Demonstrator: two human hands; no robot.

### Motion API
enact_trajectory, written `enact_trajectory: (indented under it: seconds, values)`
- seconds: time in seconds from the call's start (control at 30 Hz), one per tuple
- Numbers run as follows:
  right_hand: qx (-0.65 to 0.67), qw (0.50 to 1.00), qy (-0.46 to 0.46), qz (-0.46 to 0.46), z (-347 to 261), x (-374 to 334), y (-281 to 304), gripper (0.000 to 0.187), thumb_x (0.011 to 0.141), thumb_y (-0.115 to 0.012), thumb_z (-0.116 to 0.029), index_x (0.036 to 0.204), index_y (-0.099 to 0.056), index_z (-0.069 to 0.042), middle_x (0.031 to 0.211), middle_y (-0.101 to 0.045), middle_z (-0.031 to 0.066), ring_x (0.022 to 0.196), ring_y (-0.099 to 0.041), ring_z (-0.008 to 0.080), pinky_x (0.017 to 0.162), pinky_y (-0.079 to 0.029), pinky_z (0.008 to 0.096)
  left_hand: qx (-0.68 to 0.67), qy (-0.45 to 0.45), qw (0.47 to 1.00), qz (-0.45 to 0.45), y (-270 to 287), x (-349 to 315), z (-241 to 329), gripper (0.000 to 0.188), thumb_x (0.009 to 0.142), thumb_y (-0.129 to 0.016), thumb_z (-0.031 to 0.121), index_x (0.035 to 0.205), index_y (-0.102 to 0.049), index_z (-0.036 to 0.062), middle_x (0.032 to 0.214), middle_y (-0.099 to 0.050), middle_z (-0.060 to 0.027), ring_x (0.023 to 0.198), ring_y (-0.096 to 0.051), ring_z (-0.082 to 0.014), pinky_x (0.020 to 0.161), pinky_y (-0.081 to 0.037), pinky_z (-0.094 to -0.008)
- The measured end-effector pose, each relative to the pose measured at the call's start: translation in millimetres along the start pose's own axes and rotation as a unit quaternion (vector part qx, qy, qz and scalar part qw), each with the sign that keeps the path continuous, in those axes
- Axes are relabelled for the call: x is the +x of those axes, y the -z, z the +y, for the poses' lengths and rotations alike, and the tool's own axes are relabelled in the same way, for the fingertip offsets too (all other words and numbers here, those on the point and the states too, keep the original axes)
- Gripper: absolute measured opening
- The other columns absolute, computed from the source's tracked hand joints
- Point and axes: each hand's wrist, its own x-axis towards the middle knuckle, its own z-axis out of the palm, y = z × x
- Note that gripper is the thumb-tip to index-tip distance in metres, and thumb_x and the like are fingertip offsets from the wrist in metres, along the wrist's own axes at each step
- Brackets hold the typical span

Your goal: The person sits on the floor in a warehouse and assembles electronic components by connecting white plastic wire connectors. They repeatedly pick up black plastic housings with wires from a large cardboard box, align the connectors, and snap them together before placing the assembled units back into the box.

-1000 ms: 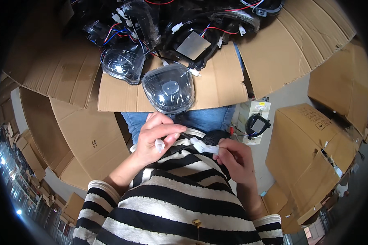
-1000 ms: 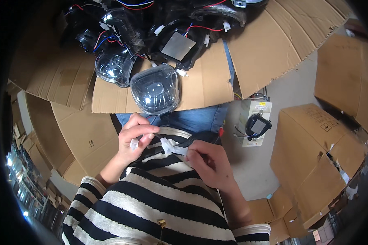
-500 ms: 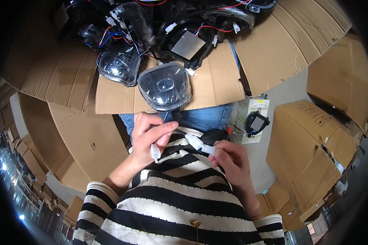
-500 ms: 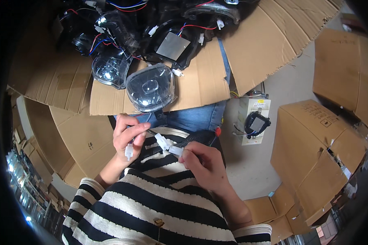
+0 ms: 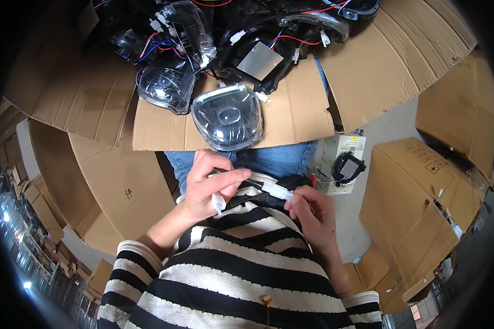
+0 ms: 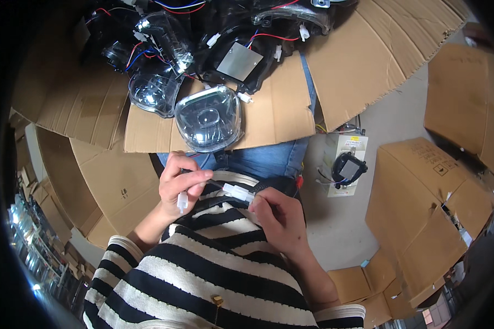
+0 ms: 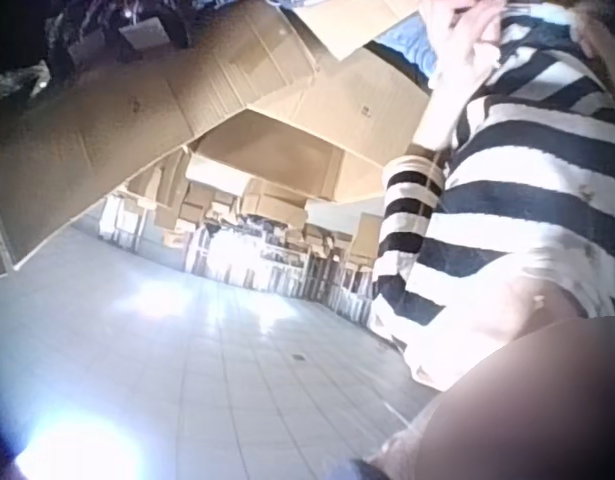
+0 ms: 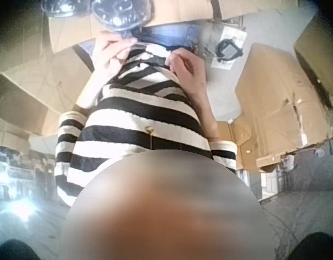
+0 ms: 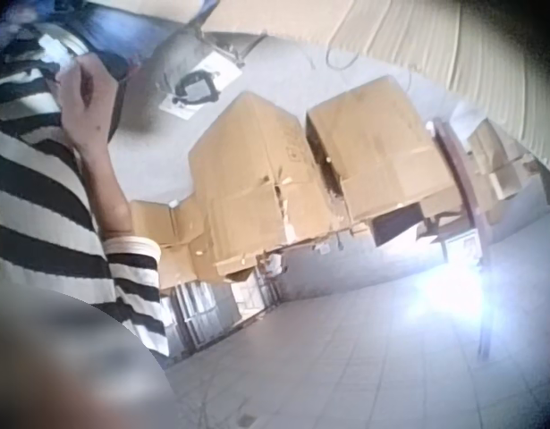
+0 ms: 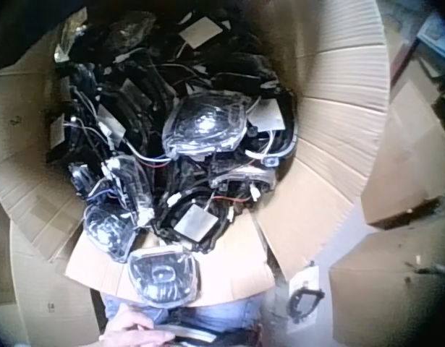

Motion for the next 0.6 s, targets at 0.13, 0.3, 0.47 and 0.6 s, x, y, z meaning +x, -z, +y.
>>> enact_trajectory:
  seconds: [0.13,0.3,0.47,0.6]
  values:
    - [-0.025,0.999,0.031,-0.016,-1.0,4.0,5.2,0.016,0.084,-0.044,-0.006,0.072,-0.053,0.0,0.064,-0.049,-0.0007,0.057,-0.04,0.0026,0.049,-0.031,0.0174,-0.05,0.019,0.999,-0.008,-0.5,-0.9,4.4,0.022,0.067,-0.06,0.0,0.087,-0.065,0.0069,0.07,-0.049,-0.0027,0.061,-0.045,-0.0166,0.058,-0.034,-0.0278]
    - [0.028,0.998,0.064,0.003,-0.2,1.5,35.8,0.014,0.084,-0.043,-0.004,0.073,-0.051,0.002,0.067,-0.05,0.0033,0.062,-0.046,0.0068,0.056,-0.038,0.0195,-0.2,0.31,0.925,0.095,36.9,-5.6,45.6,0.013,0.079,-0.054,0.007,0.091,-0.057,0.0025,0.08,-0.056,-0.0046,0.066,-0.051,-0.0114,0.06,-0.042,-0.0248]
    - [-0.005,0.996,0.084,-0.009,-4.5,4.5,45.5,0.016,0.084,-0.042,-0.004,0.071,-0.05,0.001,0.068,-0.051,0.0033,0.061,-0.045,0.0072,0.056,-0.037,0.0203,-0.377,0.005,0.851,0.366,182.8,15.4,74.2,0.01,0.084,-0.047,0.011,0.089,-0.045,0.0027,0.062,-0.034,0.0019,0.057,-0.033,-0.0104,0.058,-0.028,-0.0255]
    - [-0.023,0.996,0.086,0.005,-6.7,5.3,39.9,0.017,0.083,-0.042,-0.004,0.069,-0.049,0.001,0.066,-0.05,0.0031,0.061,-0.045,0.0067,0.056,-0.037,0.0201,0.226,-0.065,0.846,0.479,296.0,-25.5,69.0,0.016,0.084,-0.046,0.009,0.091,-0.051,-0.0045,0.066,-0.04,-0.0021,0.063,-0.038,-0.0125,0.063,-0.034,-0.0288]
